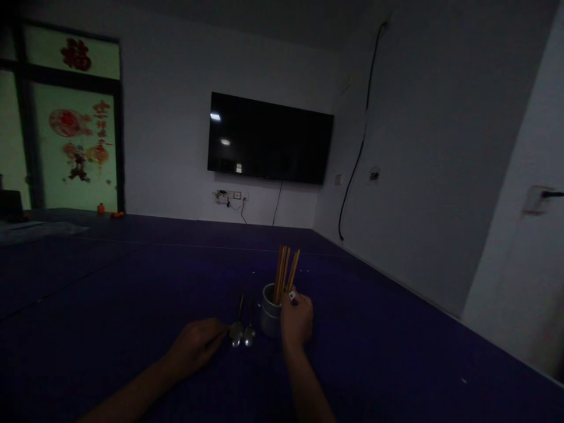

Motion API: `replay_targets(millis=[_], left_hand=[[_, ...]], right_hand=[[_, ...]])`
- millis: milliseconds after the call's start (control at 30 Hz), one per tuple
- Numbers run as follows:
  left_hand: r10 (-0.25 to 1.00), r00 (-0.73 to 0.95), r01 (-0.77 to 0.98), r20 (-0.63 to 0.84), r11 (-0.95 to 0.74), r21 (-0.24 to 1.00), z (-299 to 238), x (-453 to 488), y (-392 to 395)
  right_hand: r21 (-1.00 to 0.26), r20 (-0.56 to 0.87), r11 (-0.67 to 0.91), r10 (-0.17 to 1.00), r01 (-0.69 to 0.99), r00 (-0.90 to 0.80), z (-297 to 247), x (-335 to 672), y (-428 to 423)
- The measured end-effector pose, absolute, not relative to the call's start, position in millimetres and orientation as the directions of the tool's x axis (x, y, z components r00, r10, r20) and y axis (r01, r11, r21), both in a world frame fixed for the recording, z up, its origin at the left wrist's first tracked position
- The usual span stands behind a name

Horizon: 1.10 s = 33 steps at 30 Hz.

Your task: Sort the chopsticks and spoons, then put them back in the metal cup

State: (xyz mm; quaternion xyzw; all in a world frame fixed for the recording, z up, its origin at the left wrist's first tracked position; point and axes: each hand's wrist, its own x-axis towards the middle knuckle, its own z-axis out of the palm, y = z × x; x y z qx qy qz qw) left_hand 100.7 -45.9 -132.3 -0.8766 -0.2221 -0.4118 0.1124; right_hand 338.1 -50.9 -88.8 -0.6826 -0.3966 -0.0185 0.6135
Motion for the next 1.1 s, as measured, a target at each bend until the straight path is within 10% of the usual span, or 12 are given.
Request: replay_targets(millis=[567, 800, 967, 1100], left_hand=[[0.344, 0.588, 0.494, 0.732, -0.870, 0.012, -132.6, 100.4, -48.2], [0.491, 0.630, 0.570, 0.602, -0.818, 0.070, -129.7, 103.3, -50.5], [0.535, 0.599, 0.616, 0.595, -0.783, 0.084, -130.0, 104.7, -49.8], [0.557, 0.537, 0.677, 0.634, -0.733, 0.071, -129.7, 103.7, -48.2]], right_hand=[[-0.816, 0.560, 0.177, 0.480, 0.550, 0.675, -84.6, 334.6, -51.3], [-0.543, 0.839, 0.340, 0.233, 0.767, 0.491, -67.2, 313.7, -70.5], [-0.423, 0.820, 0.427, 0.556, 0.799, 0.137, -71.3, 282.0, -82.2], [-0.287, 0.482, 0.229, 0.874, 0.930, -0.066, -80.9, 262.2, -85.8]])
